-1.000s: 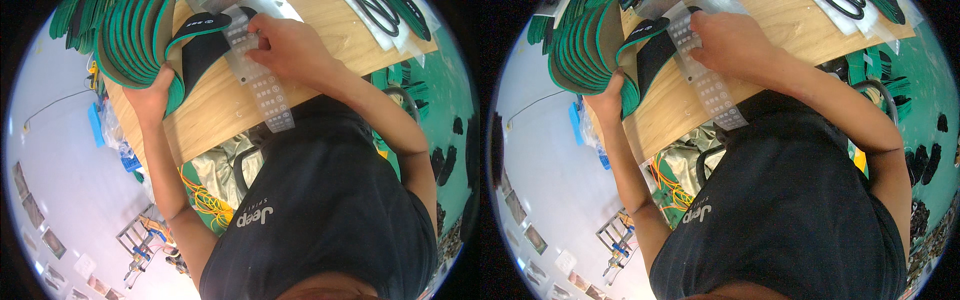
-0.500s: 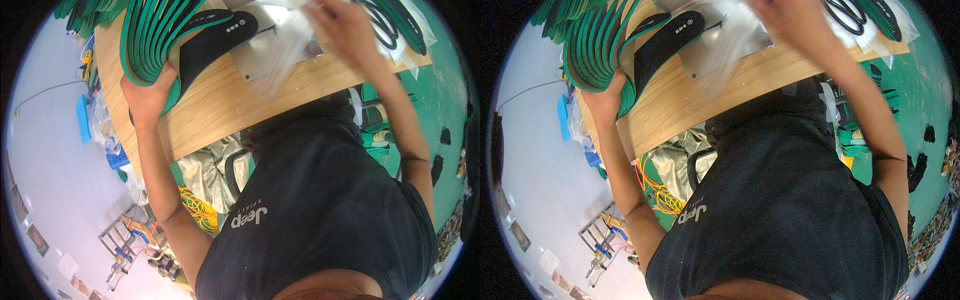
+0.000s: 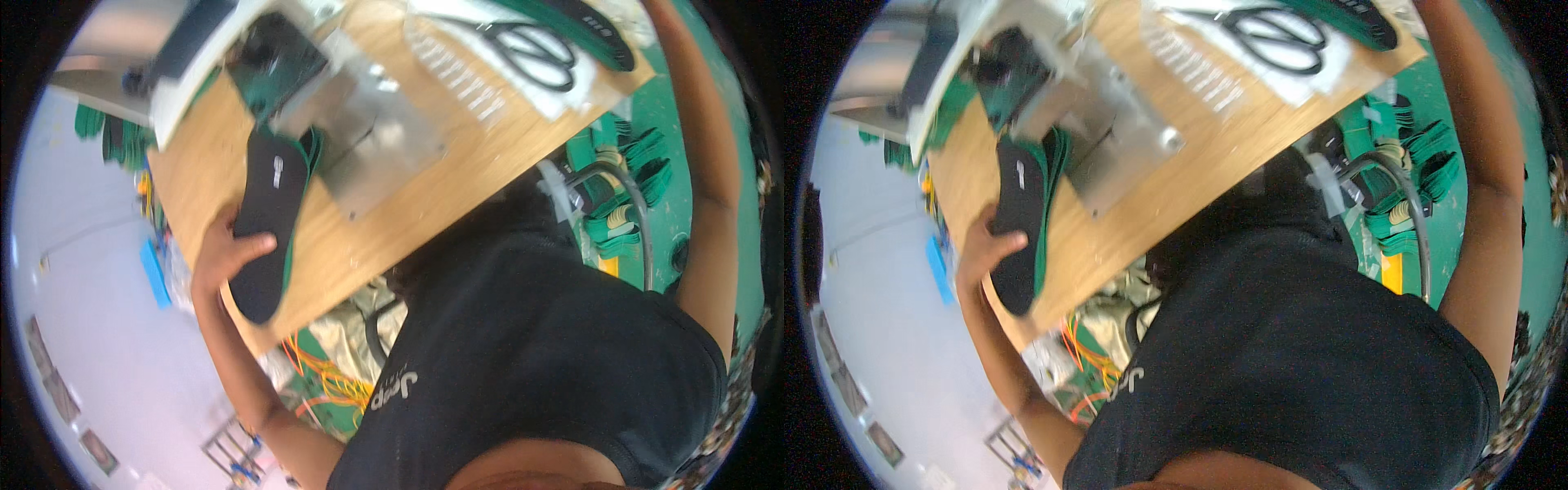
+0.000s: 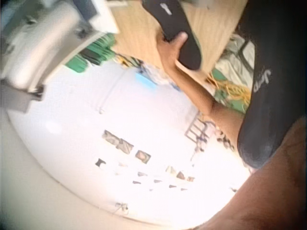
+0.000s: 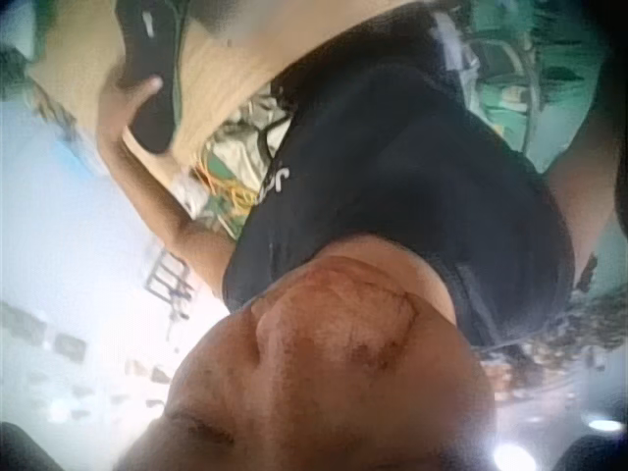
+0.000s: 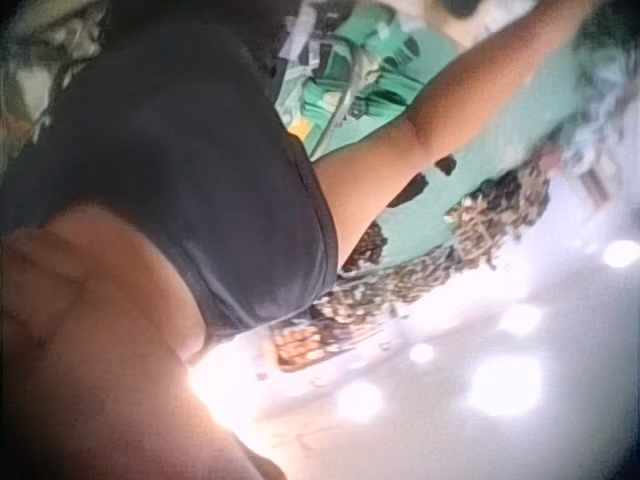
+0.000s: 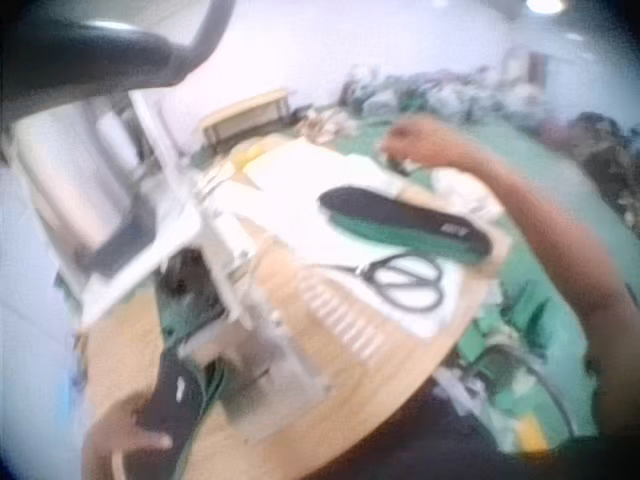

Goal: The person takes a stack of green insoles, places them one by one into a small labeling machine to apply a size or logo sticker, and then cuts a piece of clear material with shears.

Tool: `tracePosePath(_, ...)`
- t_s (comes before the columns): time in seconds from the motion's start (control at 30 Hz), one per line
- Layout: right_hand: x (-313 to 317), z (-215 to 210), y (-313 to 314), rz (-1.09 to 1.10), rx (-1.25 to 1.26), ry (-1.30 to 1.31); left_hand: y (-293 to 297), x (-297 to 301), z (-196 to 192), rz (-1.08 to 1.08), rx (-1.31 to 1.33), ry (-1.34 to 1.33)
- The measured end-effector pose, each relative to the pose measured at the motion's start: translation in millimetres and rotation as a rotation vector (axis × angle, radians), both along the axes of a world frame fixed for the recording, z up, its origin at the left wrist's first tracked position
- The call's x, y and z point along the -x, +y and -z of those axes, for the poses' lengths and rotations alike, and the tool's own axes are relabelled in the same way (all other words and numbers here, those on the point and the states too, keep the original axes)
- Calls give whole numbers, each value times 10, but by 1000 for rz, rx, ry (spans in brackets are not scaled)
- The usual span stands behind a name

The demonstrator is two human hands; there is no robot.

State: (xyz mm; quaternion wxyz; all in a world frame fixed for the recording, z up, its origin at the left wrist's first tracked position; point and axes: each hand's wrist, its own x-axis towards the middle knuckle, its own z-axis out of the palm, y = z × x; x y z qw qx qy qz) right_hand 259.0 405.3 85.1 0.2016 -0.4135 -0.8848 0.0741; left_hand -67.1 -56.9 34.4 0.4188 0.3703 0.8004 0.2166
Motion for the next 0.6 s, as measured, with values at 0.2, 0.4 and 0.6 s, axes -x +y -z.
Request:
tracePosePath(0.2, -367, 547, 638, -14, 556, -314, -22, -325, -386, -29, -47, 603)
tracePosePath(0.4, -177, 556, 517, -358, 591, -331, -90, -170, -330, -73, -123, 974)
tracePosePath(0.6, -279, 331, 323, -163, 219, -403, 260, -363, -155, 140, -63, 910)
